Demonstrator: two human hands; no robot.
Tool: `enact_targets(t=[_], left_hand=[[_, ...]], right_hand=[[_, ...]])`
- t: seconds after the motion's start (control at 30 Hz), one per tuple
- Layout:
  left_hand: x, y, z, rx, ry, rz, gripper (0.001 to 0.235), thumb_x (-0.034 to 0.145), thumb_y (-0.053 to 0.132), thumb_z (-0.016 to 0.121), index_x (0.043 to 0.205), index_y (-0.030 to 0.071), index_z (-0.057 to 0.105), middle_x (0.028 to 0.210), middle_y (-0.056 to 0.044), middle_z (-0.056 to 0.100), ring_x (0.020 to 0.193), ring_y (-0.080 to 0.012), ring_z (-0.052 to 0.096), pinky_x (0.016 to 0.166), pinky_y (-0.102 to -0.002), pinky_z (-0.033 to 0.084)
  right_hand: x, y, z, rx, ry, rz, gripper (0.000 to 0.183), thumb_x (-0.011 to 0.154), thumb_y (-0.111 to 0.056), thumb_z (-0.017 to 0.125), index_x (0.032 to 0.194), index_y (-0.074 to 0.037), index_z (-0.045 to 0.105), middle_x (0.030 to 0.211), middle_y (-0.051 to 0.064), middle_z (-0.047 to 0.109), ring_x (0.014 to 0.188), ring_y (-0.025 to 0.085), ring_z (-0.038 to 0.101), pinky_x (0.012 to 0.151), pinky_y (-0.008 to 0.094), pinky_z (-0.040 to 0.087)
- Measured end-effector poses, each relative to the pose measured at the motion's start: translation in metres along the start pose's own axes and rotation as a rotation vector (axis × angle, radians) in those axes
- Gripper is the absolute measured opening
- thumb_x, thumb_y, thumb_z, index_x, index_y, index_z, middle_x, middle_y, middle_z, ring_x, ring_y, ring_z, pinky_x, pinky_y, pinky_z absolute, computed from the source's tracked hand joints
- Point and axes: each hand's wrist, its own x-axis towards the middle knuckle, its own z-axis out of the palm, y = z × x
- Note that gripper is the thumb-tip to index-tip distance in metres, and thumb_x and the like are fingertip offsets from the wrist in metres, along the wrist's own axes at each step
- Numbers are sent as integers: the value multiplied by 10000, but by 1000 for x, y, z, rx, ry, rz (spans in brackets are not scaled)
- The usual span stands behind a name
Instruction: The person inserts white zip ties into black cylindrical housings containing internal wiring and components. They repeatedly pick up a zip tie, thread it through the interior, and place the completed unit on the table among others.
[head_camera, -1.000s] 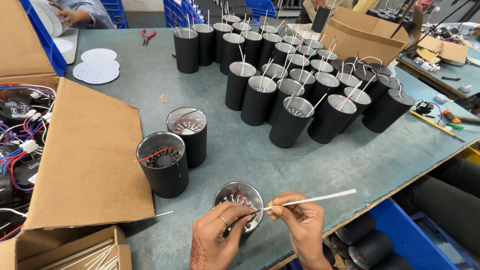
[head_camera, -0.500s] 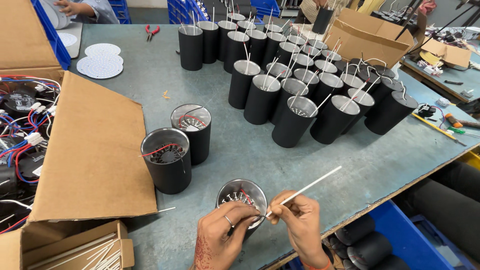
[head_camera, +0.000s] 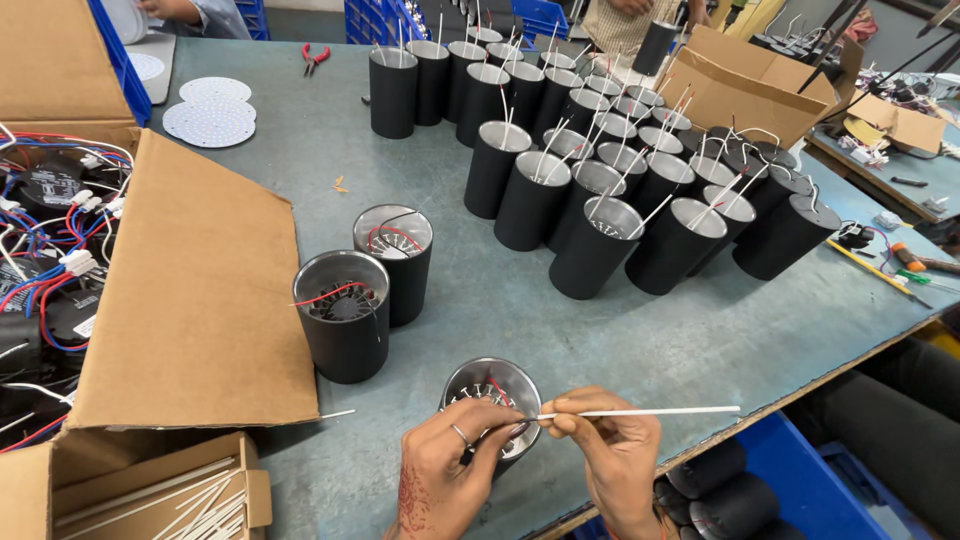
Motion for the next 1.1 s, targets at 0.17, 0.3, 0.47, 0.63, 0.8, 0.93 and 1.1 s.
enact_targets(t=[0.17, 0.3, 0.47, 0.63, 0.8, 0.93, 1.1], left_hand=[[0, -1, 0, 2, 6, -9, 129, 799, 20, 776, 918, 68, 789, 841, -58, 793, 753, -185, 790, 641, -288, 591], [0, 0, -2, -1, 22, -15, 124, 802, 17, 774, 916, 63, 792, 849, -60, 796, 767, -184, 795, 656, -287, 602], [0, 1, -1, 3, 7, -18, 129, 793, 21, 779, 914, 63, 792, 849, -60, 796, 766, -184, 795, 655, -288, 602], [0, 0, -2, 16, -1, -34, 122, 788, 26, 787, 903, 64, 790, 832, -58, 793, 749, -182, 791, 640, -291, 595], [0, -1, 0, 10, -9, -13, 129, 792, 26, 787, 914, 69, 787, 855, -51, 800, 787, -176, 803, 658, -284, 610], [-1, -1, 0, 29, -22, -21, 134, 780, 27, 796, 908, 68, 788, 835, -50, 794, 771, -172, 797, 640, -290, 605], [-1, 0, 1, 38, -6, 5, 136, 779, 21, 791, 905, 71, 783, 847, -46, 790, 784, -181, 798, 655, -293, 610]], right_hand=[[0, 5, -2, 22, 41, 13, 109, 899, 80, 711, 1003, 88, 739, 940, 220, 757, 811, 234, 740, 715, 316, 594], [1, 4, -4, 24, 78, 3, 107, 896, 78, 708, 1001, 87, 729, 938, 218, 754, 814, 245, 748, 701, 317, 589], [1, 4, -3, 12, 48, 12, 106, 892, 78, 714, 995, 90, 734, 932, 219, 757, 807, 242, 745, 700, 322, 596], [0, 4, 1, 41, 66, 13, 87, 889, 71, 721, 975, 86, 729, 912, 218, 758, 793, 244, 748, 676, 316, 593], [2, 1, 2, 32, 54, 6, 84, 893, 57, 723, 972, 85, 730, 901, 215, 758, 785, 230, 746, 677, 307, 600], [4, 1, 1, -12, 44, 28, 72, 883, 58, 726, 949, 84, 735, 878, 210, 760, 764, 221, 746, 663, 303, 606], [4, 4, 0, 27, 34, 65, 50, 895, 44, 715, 930, 77, 729, 860, 195, 748, 746, 214, 743, 638, 292, 596]])
